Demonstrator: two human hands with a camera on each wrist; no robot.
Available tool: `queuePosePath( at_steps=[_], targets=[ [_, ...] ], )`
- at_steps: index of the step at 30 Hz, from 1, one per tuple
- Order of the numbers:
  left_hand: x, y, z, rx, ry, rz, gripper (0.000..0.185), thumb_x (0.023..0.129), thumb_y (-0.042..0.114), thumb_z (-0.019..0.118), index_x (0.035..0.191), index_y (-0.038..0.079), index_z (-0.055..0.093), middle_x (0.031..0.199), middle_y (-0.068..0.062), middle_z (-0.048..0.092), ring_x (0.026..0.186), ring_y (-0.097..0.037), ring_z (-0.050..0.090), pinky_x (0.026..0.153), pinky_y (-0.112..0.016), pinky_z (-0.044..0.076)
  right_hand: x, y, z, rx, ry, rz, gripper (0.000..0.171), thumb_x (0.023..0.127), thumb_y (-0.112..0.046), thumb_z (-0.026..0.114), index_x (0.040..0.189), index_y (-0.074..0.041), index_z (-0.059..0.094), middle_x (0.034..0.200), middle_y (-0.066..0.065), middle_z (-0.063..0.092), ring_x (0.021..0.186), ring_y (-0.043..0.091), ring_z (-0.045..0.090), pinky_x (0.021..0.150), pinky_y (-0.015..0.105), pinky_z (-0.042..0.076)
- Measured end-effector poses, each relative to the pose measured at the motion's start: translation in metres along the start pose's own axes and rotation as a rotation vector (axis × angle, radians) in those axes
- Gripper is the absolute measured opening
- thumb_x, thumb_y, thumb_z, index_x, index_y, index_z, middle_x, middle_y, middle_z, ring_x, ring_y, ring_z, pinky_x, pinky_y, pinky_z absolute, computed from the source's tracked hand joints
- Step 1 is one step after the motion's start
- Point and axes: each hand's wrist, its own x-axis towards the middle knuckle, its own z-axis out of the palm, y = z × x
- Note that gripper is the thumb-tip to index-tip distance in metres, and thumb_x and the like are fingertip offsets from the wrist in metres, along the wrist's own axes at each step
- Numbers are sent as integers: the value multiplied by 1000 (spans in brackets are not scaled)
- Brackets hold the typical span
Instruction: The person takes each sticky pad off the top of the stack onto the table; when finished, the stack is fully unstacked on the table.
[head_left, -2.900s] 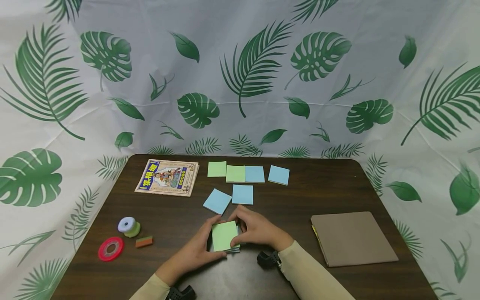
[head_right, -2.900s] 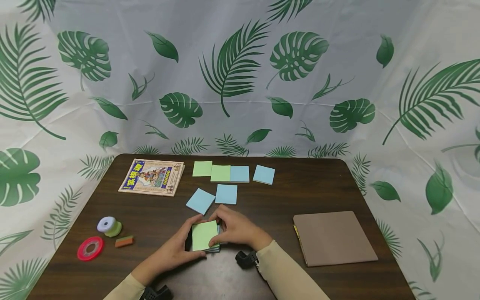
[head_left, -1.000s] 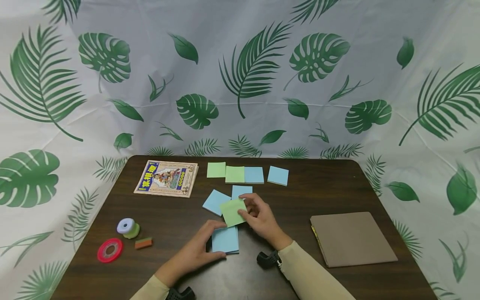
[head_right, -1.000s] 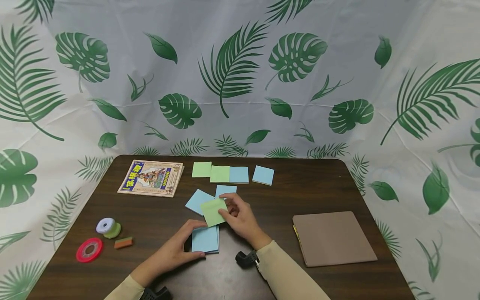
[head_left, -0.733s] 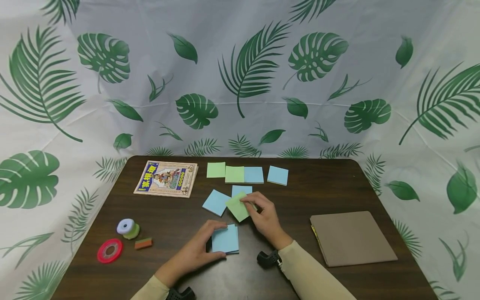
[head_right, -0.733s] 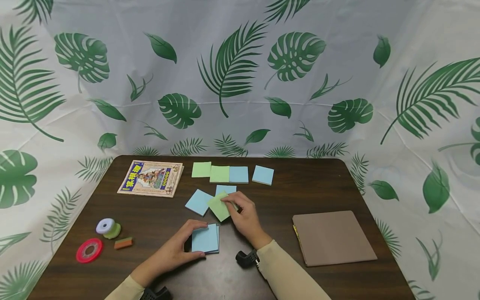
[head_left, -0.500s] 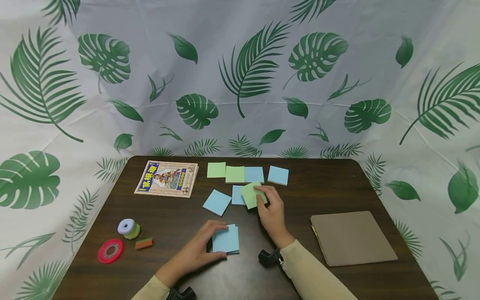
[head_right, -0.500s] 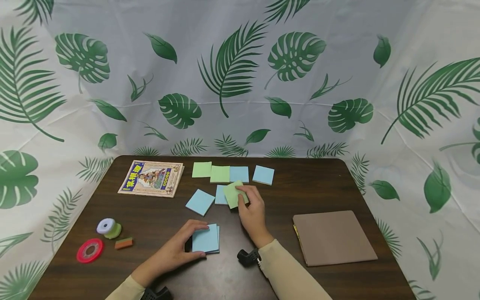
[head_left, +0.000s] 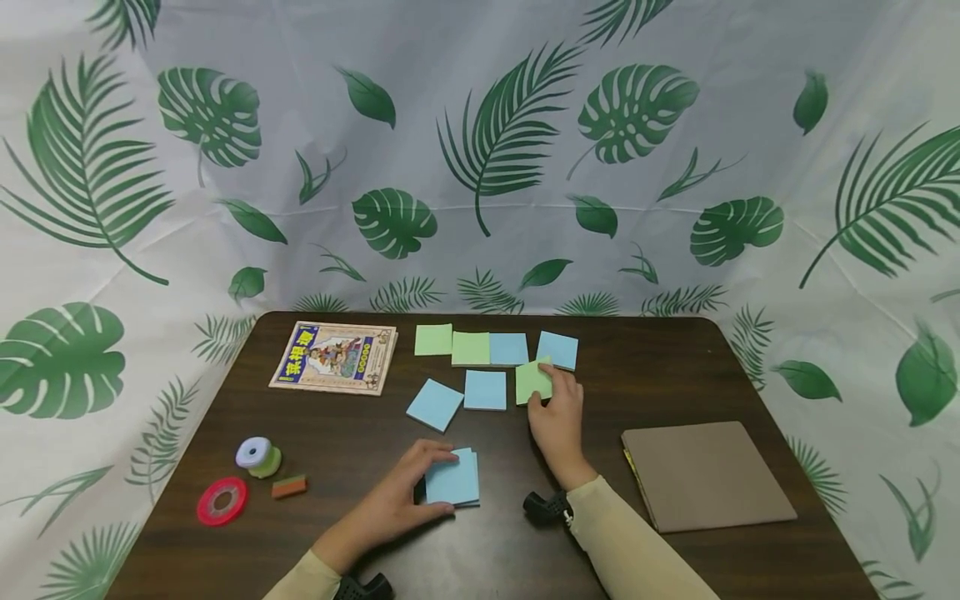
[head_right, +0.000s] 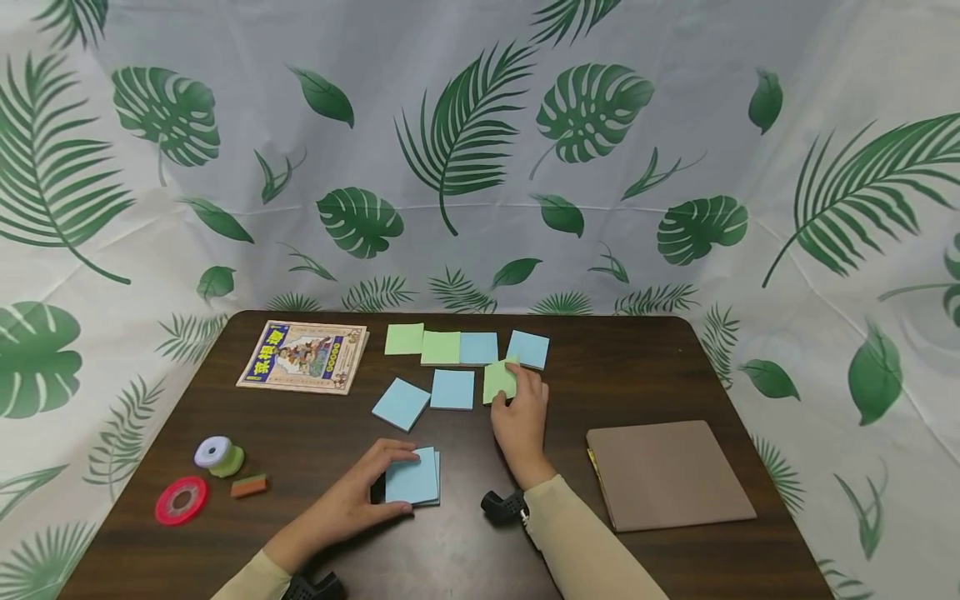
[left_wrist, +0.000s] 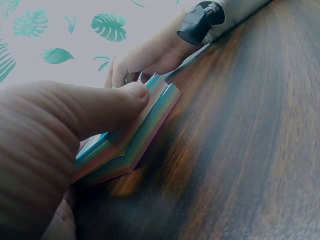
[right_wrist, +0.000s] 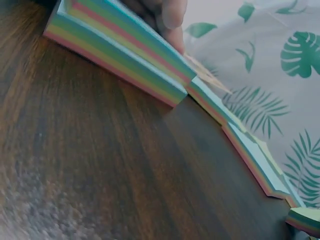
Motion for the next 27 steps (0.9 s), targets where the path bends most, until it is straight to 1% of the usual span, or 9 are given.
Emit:
queuePosePath(
  at_steps=[2, 5, 7, 10, 13, 18, 22, 27],
  targets=[
    [0, 1, 0, 0, 5, 9, 65, 94, 30, 89, 150, 21, 58, 159, -8, 52, 143, -29, 53, 113, -41, 49, 0, 1, 1, -74, -31, 16, 48, 100, -5, 68, 147, -4, 63, 148, 23, 57, 128, 45, 46, 104, 61, 35],
    [2, 2, 0, 10, 18, 36, 65, 92, 25, 90, 149, 18, 60, 158, -11, 53, 144, -29, 53, 115, -40, 48, 1, 2, 1, -218, -113, 31, 53, 103, -16, 68, 154, -4, 57, 161, 26, 48, 139, 50, 40, 106, 67, 28],
    [3, 2, 0, 16, 26, 54, 65, 91, 23, 91, 149, 16, 61, 158, -12, 54, 145, -29, 53, 115, -39, 48, 1, 3, 1, -310, -184, 36, 57, 107, -23, 65, 159, -4, 52, 169, 27, 39, 146, 51, 35, 107, 69, 25],
    [3, 3, 0, 20, 28, 61, 65, 92, 23, 91, 149, 16, 61, 158, -12, 54, 144, -29, 54, 115, -38, 48, 1, 2, 0, -384, -253, 39, 59, 111, -29, 59, 164, -6, 47, 176, 25, 29, 150, 50, 31, 109, 70, 25],
    [3, 3, 0, 14, 24, 58, 65, 92, 23, 90, 149, 16, 60, 158, -13, 54, 144, -29, 53, 115, -39, 48, 2, 1, -1, -414, -274, 37, 59, 113, -31, 56, 166, -9, 45, 178, 23, 26, 149, 49, 32, 109, 69, 25],
    [3, 2, 0, 18, 20, 48, 64, 93, 25, 90, 149, 18, 60, 159, -11, 53, 145, -30, 53, 115, -40, 48, 1, 1, 0, -434, -276, 19, 60, 113, -31, 56, 167, -9, 44, 178, 23, 25, 147, 48, 34, 106, 67, 27],
    [2, 1, 0, 23, 23, 47, 67, 92, 26, 90, 151, 19, 58, 158, -11, 54, 144, -29, 54, 114, -39, 49, 0, 2, 1, -401, -271, 15, 58, 112, -30, 58, 166, -11, 47, 179, 22, 25, 148, 48, 33, 105, 66, 26],
    [0, 0, -1, 25, 23, 33, 80, 89, 26, 93, 157, 17, 52, 157, -5, 53, 140, -23, 53, 111, -38, 49, -2, 3, 0, -355, -255, -10, 58, 110, -28, 64, 163, -11, 50, 179, 21, 24, 157, 48, 28, 108, 68, 24]
  ],
)
